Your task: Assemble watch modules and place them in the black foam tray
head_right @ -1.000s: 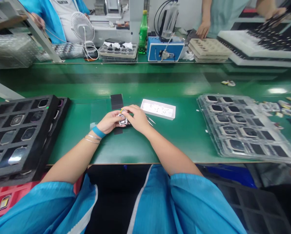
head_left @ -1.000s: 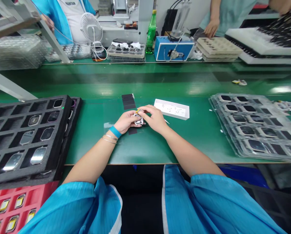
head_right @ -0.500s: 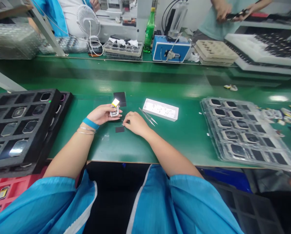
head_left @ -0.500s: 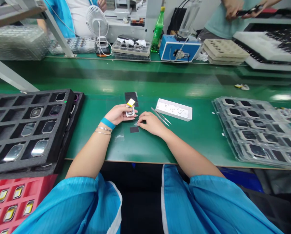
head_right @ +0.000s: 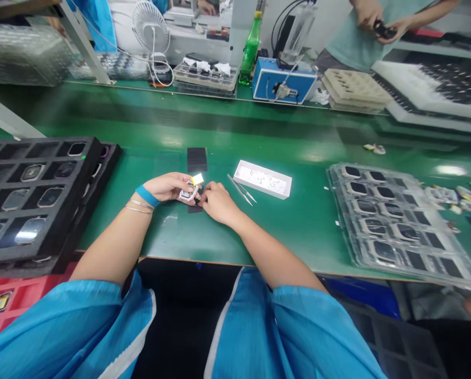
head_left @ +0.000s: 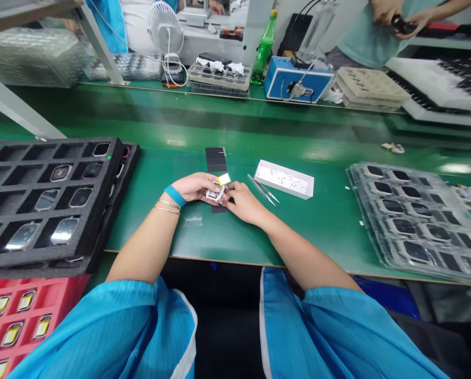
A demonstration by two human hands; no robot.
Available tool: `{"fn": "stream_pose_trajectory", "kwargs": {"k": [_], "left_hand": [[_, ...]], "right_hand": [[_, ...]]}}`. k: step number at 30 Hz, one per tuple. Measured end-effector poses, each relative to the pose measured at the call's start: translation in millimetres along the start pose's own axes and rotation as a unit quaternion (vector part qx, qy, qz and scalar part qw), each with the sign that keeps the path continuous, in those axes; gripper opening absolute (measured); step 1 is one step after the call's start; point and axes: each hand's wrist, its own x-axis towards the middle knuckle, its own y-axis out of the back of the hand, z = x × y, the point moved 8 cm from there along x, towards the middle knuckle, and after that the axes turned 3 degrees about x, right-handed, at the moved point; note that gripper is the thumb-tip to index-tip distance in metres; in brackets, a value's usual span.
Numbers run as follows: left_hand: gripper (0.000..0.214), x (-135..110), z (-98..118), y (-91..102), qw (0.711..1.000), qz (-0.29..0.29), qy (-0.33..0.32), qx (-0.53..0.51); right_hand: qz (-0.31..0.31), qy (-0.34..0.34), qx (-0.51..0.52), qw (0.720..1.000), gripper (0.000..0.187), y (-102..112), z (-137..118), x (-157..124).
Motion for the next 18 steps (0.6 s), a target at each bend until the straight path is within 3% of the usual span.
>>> {"fn": "stream_pose_trajectory", "kwargs": {"k": [6, 12, 15, 18], "left_hand": [[0.023, 2.1, -2.9, 1.6, 1.000, -0.008, 0.002, -0.007], [0.024, 2.1, -3.7, 6.7, 1.000, 0.017, 0.011, 0.001], [0.020, 1.6, -3.0, 6.2, 0.999, 0.041, 0.019, -0.002], [0.017, 1.9, 0.9, 8.3, 0.995, 0.095, 0.004, -0.007]], "right_hand": [[-0.052, -0.002, -0.023, 0.998, 0.013, -2.4, -5.3, -4.5], [-0.072, 0.095, 0.119, 0.986, 0.012, 19.1, -12.1, -12.7], [-0.033, 0.136, 0.186, 0.972, 0.013, 36.5, -12.3, -14.4], [0.053, 0.134, 0.270, 0.952, 0.012, 52.2, -7.4, -13.9]]}}
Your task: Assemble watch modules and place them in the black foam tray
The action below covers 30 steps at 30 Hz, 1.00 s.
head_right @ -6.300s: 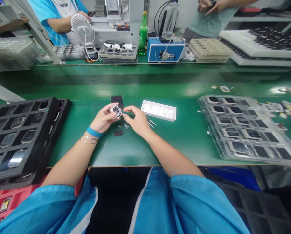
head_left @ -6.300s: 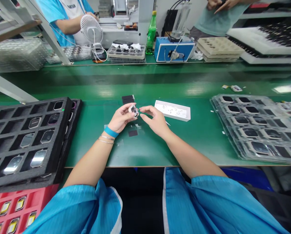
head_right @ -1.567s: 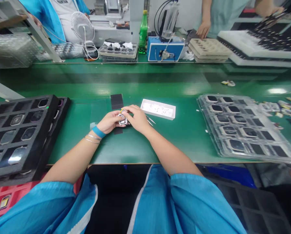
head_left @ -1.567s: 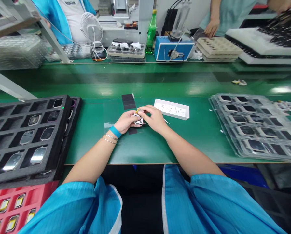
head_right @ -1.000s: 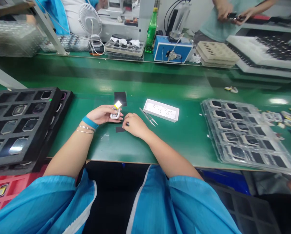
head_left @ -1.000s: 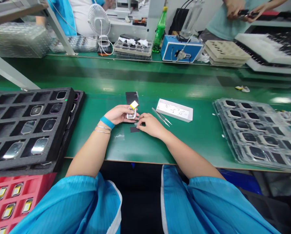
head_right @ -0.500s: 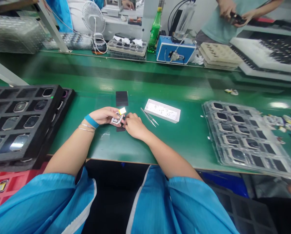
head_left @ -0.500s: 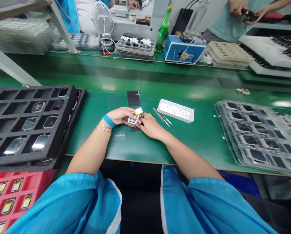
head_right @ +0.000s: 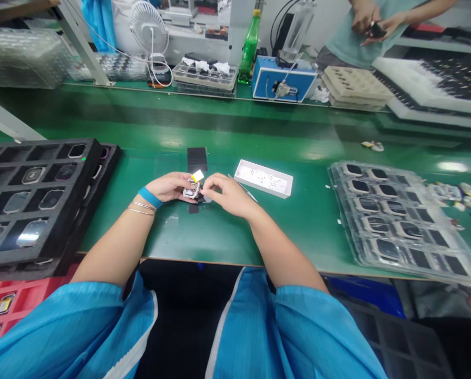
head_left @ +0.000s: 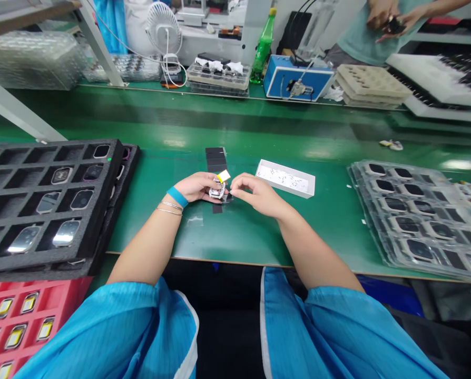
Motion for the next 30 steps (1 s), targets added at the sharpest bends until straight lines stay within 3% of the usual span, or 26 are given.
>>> {"fn": "stream_pose_trajectory", "kwargs": {"k": [4, 12, 21, 30], "left_hand": [[0.013, -0.6, 4.5, 0.7, 0.997, 0.072, -0.019, 0.004], [0.006, -1.6, 4.1, -10.5, 0.996, 0.084, -0.030, 0.019], [0.010, 3.1, -1.4, -11.2, 0.997, 0.074, -0.029, 0.025], [0.013, 6.6, -4.2, -11.3, 0.998, 0.059, -0.031, 0.018]], "right_hand": [[0.099, -0.013, 0.064, 0.993, 0.015, 6.9, 3.6, -0.9], [0.154, -0.009, 0.024, 0.988, 0.009, 7.2, 10.1, -2.3], [0.107, 0.003, 0.005, 0.994, 0.016, -1.2, 8.5, 0.2], [0.100, 0.004, -0.054, 0.993, 0.014, -4.8, 5.3, 0.3]]}}
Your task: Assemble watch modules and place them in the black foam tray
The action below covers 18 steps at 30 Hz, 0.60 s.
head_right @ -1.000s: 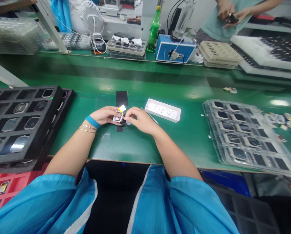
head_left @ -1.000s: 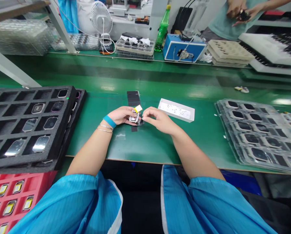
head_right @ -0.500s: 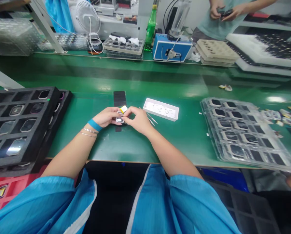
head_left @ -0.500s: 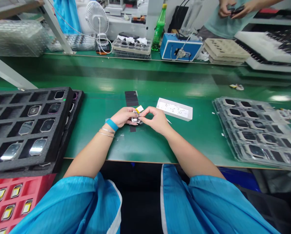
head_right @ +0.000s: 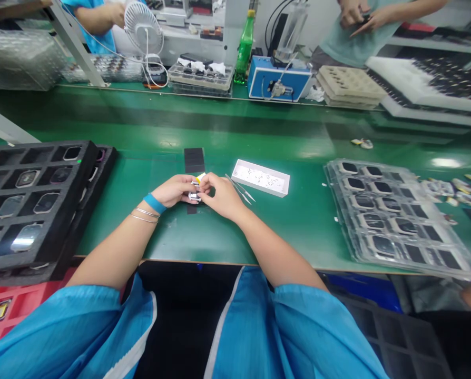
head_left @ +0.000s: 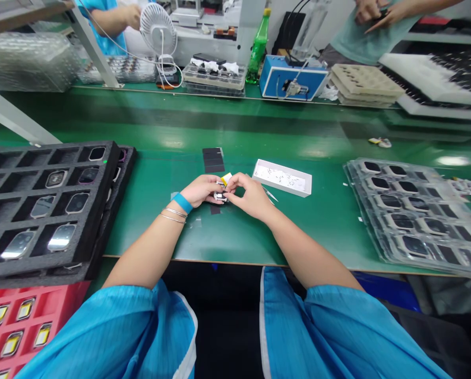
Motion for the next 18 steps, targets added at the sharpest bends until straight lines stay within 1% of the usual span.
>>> {"fn": "stream_pose_trajectory", "kwargs": {"k": [5, 14, 16, 18], "left_hand": [[0.011, -2.1, 1.3, -1.4, 1.000, 0.009, 0.005, -0.001], [0.013, -2.4, 2.3, -2.5, 0.999, 0.026, -0.014, -0.031], [0.013, -2.2, 3.4, -2.0, 0.998, 0.035, -0.024, -0.038], [0.014, -2.1, 3.7, -1.8, 0.998, 0.043, -0.027, -0.035]], "right_hand": [[0.001, 0.016, -0.037, 0.999, 0.010, 0.1, -3.9, -0.1], [-0.007, 0.044, -0.184, 0.982, 0.012, -4.7, -11.2, -0.3], [0.004, 0.043, -0.204, 0.978, 0.012, -3.6, -12.9, -1.2], [0.028, 0.040, -0.212, 0.976, 0.011, 1.2, -12.2, -1.4]]}}
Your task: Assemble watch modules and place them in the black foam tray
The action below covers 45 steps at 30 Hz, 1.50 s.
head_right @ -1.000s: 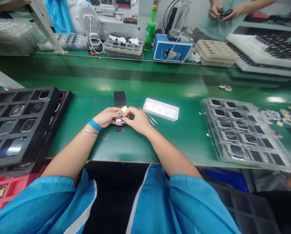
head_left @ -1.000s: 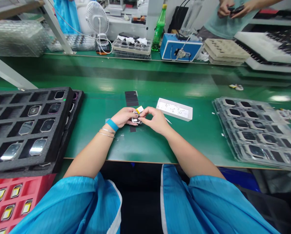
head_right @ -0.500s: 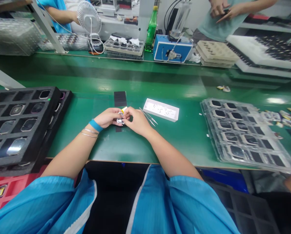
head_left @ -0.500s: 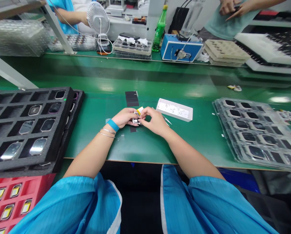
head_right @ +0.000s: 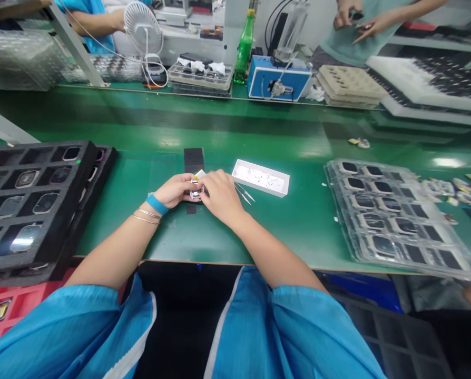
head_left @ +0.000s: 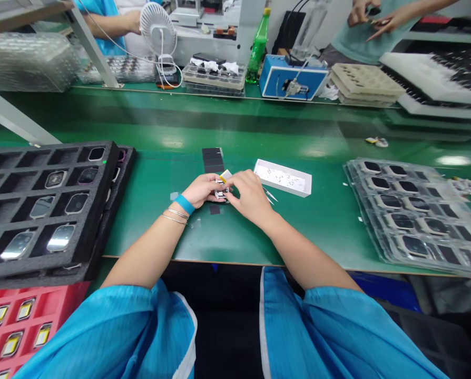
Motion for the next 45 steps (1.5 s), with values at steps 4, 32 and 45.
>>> {"fn": "stream_pose_trajectory", "kwargs": {"k": [4, 32, 45], "left_hand": [[0.013, -1.1, -2.1, -2.3, 1.000, 0.007, 0.011, 0.015], [0.008, 3.1, -10.2, -9.9, 1.000, -0.023, 0.015, -0.008], [0.018, 10.6, -10.1, 0.5, 0.981, -0.039, 0.029, -0.190]], "right_hand": [[0.036, -0.058, 0.084, 0.994, 0.031, 3.9, 24.5, 2.3], [0.078, -0.100, 0.169, 0.977, 0.016, -1.4, 39.0, 3.0], [0.040, 0.047, -0.076, 0.995, 0.017, -4.9, 13.7, 0.6]]}}
